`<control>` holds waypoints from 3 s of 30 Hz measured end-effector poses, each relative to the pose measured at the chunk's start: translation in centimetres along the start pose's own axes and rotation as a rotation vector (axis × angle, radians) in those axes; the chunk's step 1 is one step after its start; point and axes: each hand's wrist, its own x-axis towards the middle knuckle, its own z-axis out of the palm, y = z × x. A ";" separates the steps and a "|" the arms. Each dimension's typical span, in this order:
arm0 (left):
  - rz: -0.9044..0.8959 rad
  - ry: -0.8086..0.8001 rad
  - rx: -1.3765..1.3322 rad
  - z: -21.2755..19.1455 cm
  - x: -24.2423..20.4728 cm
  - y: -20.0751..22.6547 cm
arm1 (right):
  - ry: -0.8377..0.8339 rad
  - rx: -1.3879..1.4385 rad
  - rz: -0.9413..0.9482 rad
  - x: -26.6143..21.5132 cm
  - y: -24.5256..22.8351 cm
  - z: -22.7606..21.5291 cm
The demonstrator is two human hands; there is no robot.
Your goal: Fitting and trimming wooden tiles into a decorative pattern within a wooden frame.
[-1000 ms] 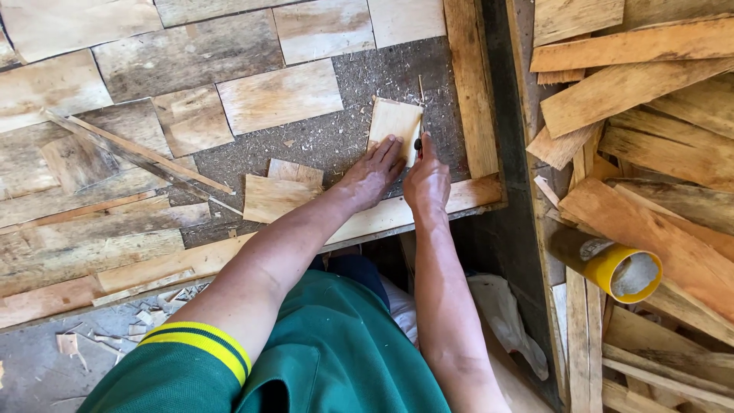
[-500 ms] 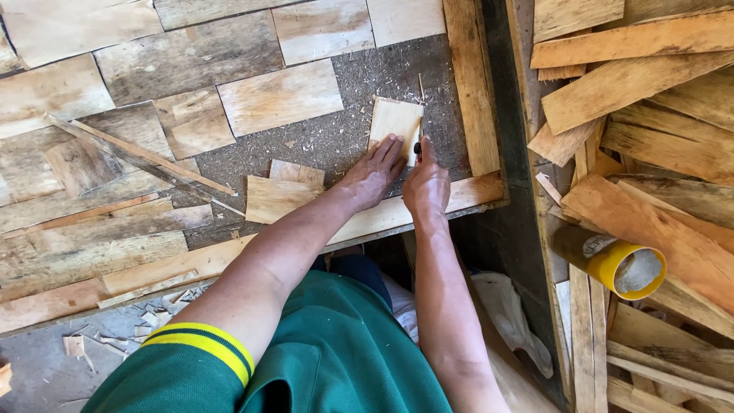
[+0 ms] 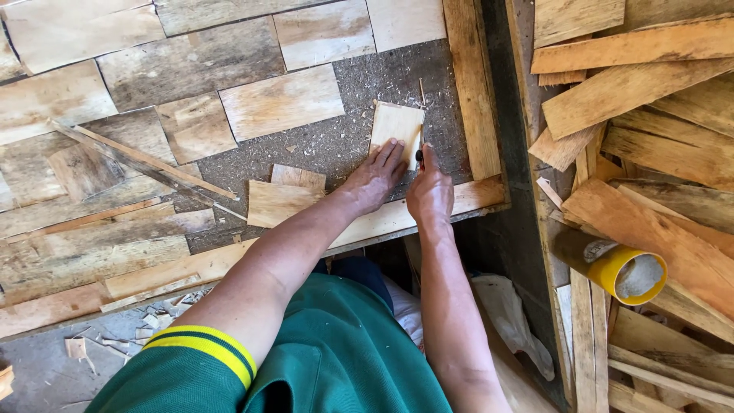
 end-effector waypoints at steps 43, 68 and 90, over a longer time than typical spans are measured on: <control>-0.017 -0.058 0.100 0.8 0.6 0.5 | -0.009 0.055 0.022 -3.2 0.7 1.1; 0.001 -0.155 0.204 -1.2 0.4 0.7 | 0.010 0.033 -0.013 -5.4 1.5 1.4; 0.049 -0.072 0.246 -0.1 0.1 0.5 | -0.093 0.065 0.109 -9.7 2.5 2.2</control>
